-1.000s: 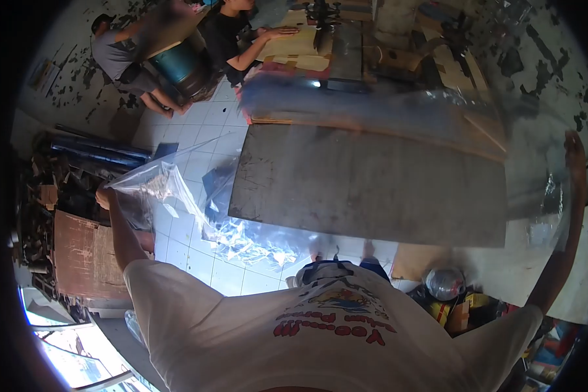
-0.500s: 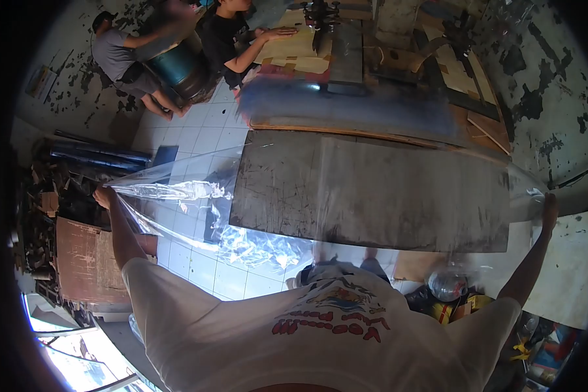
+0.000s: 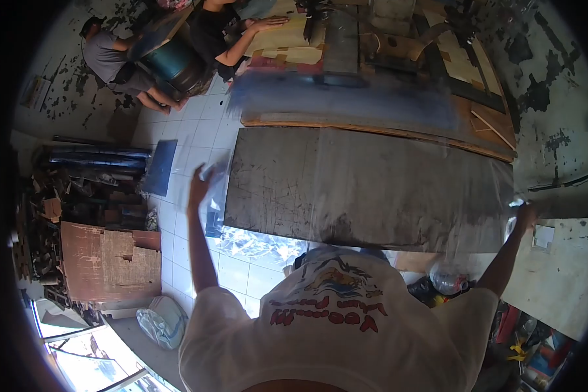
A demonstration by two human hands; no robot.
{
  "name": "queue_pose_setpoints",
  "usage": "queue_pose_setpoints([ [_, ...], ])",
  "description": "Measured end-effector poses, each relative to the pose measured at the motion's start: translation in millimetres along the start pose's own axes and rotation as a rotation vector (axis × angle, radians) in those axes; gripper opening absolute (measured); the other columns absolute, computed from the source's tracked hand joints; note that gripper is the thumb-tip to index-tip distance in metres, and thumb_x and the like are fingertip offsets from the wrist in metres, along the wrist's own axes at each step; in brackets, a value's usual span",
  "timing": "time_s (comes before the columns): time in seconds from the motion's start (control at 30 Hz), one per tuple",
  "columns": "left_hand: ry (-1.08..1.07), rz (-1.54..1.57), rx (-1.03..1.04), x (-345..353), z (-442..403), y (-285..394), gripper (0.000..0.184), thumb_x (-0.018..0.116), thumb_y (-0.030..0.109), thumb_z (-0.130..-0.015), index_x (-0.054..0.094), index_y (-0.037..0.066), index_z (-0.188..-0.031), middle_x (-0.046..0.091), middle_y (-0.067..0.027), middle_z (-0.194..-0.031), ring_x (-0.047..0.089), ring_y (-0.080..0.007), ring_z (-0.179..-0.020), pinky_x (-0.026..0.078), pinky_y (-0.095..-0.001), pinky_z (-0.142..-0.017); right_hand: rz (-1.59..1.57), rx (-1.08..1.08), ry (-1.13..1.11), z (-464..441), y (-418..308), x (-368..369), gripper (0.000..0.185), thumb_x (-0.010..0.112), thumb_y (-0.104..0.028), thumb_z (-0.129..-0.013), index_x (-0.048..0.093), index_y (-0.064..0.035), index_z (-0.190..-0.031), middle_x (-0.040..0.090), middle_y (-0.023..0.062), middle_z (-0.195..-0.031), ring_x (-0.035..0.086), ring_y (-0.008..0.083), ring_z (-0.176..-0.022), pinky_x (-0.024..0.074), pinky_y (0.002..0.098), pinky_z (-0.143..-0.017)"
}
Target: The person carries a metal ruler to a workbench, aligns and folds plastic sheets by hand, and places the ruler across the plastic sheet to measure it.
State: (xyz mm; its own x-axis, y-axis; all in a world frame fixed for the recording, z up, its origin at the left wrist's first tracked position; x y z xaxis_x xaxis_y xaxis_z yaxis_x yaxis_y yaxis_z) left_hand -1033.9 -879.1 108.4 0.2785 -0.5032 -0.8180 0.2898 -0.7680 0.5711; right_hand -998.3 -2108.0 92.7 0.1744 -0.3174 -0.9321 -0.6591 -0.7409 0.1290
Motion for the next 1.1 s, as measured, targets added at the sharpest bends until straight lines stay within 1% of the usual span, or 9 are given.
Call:
queue_pose_setpoints([
  [0.07, -0.262, 0.031, -0.083, 73, 52, 58, 0.08, 0.061, 0.051, -0.086, 0.037, -0.007, -0.136, 0.039, -0.0279, -0.14, 0.035, -0.0392, -0.132, 0.03, -0.041, -0.109, -0.178, -0.062, -0.065, 51, -80, -32, 0.036, 0.056, -0.036, -0.088, 0.061, -0.0118, -0.115, 0.065, 0.0149, -0.108, 0.062, 0.0355, -0.1, 0.0492, 0.0472, -0.083],
  [0.2, -0.143, -0.285, -0.058, 144, 106, 111, 0.092, 0.057, 0.057, -0.085, 0.028, -0.009, -0.141, 0.026, -0.0274, -0.148, 0.017, -0.0372, -0.141, 0.013, -0.045, -0.115, -0.747, -0.314, -0.229, 194, -281, -109, 0.026, 0.06, -0.021, -0.09, 0.064, -0.005, -0.11, 0.066, 0.0137, -0.108, 0.062, 0.0295, -0.1, 0.0476, 0.0377, -0.086],
  [0.3, -0.002, -0.279, 0.007, 150, 127, 151, 0.086, 0.061, 0.053, -0.084, 0.034, -0.008, -0.139, 0.029, -0.027, -0.147, 0.021, -0.0389, -0.14, 0.017, -0.0482, -0.114, -0.987, -0.713, -0.252, 314, -414, -157, 0.025, 0.063, -0.018, -0.085, 0.063, -0.001, -0.104, 0.063, 0.0187, -0.104, 0.06, 0.0349, -0.099, 0.0454, 0.04, -0.089],
  [0.37, 0.058, -0.253, 0.038, 160, 135, 160, 0.079, 0.062, 0.049, -0.084, 0.04, -0.006, -0.135, 0.032, -0.0264, -0.145, 0.026, -0.0398, -0.137, 0.021, -0.0484, -0.112, -1.147, -0.728, -0.528, 378, -483, -190, 0.031, 0.064, -0.022, -0.085, 0.061, 0.0015, -0.105, 0.06, 0.02, -0.109, 0.056, 0.0372, -0.103, 0.0433, 0.0417, -0.092],
  [0.43, 0.149, -0.258, 0.098, 158, 135, 169, 0.062, 0.064, 0.041, -0.084, 0.051, -0.001, -0.127, 0.042, -0.0243, -0.139, 0.038, -0.0397, -0.131, 0.03, -0.048, -0.108, -1.134, -0.861, -0.5, 429, -537, -209, 0.039, 0.065, -0.027, -0.085, 0.059, 0.0043, -0.107, 0.056, 0.0245, -0.114, 0.051, 0.0412, -0.11, 0.0401, 0.0449, -0.095],
  [0.6, 0.191, -0.149, 0.15, 154, 127, 167, 0.043, 0.069, 0.031, -0.081, 0.063, 0.001, -0.11, 0.051, -0.0261, -0.13, 0.047, -0.0415, -0.122, 0.038, -0.0452, -0.102, -0.764, -0.876, -0.329, 487, -609, -222, 0.065, 0.068, -0.036, -0.081, 0.047, 0.0103, -0.121, 0.04, 0.0263, -0.132, 0.032, 0.0466, -0.127, 0.0281, 0.0577, -0.103],
  [0.8, 0.111, -0.068, 0.166, 168, 137, 181, 0.056, 0.068, 0.035, -0.081, 0.056, -0.004, -0.119, 0.045, -0.0299, -0.133, 0.043, -0.0431, -0.126, 0.034, -0.0452, -0.106, -0.712, -0.832, -0.17, 486, -607, -234, 0.064, 0.071, -0.033, -0.079, 0.045, 0.0069, -0.122, 0.04, 0.0234, -0.133, 0.034, 0.0399, -0.128, 0.0351, 0.0546, -0.099],
  [1.0, 0.19, -0.077, 0.179, 173, 153, 195, 0.066, 0.067, 0.037, -0.081, 0.048, -0.006, -0.128, 0.037, -0.0305, -0.139, 0.032, -0.0419, -0.134, 0.027, -0.0469, -0.111, -0.245, -0.915, -0.616, 467, -646, -207, 0.044, 0.065, -0.035, -0.082, 0.061, 0.0034, -0.104, 0.064, 0.0165, -0.099, 0.061, 0.0323, -0.1, 0.0501, 0.0393, -0.081],
  [1.1, 0.164, -0.067, 0.158, 175, 151, 199, 0.063, 0.066, 0.036, -0.082, 0.048, -0.004, -0.128, 0.038, -0.029, -0.139, 0.031, -0.0419, -0.134, 0.026, -0.0472, -0.111, -0.238, -0.841, -0.855, 456, -654, -184, 0.043, 0.06, -0.041, -0.086, 0.067, -0.001, -0.098, 0.069, 0.013, -0.087, 0.066, 0.0302, -0.084, 0.0526, 0.0415, -0.074],
])
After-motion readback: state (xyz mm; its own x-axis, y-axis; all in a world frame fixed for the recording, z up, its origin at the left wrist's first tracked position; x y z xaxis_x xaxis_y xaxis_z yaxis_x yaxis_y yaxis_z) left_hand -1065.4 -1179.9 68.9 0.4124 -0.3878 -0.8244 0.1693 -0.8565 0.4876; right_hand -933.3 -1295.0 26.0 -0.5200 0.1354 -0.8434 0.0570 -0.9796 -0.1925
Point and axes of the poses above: each hand's wrist, its own z-axis away from the middle knuckle, its own x-axis out of the palm, y = z × x, the point moved 10 cm from there along -z, towards the middle knuckle
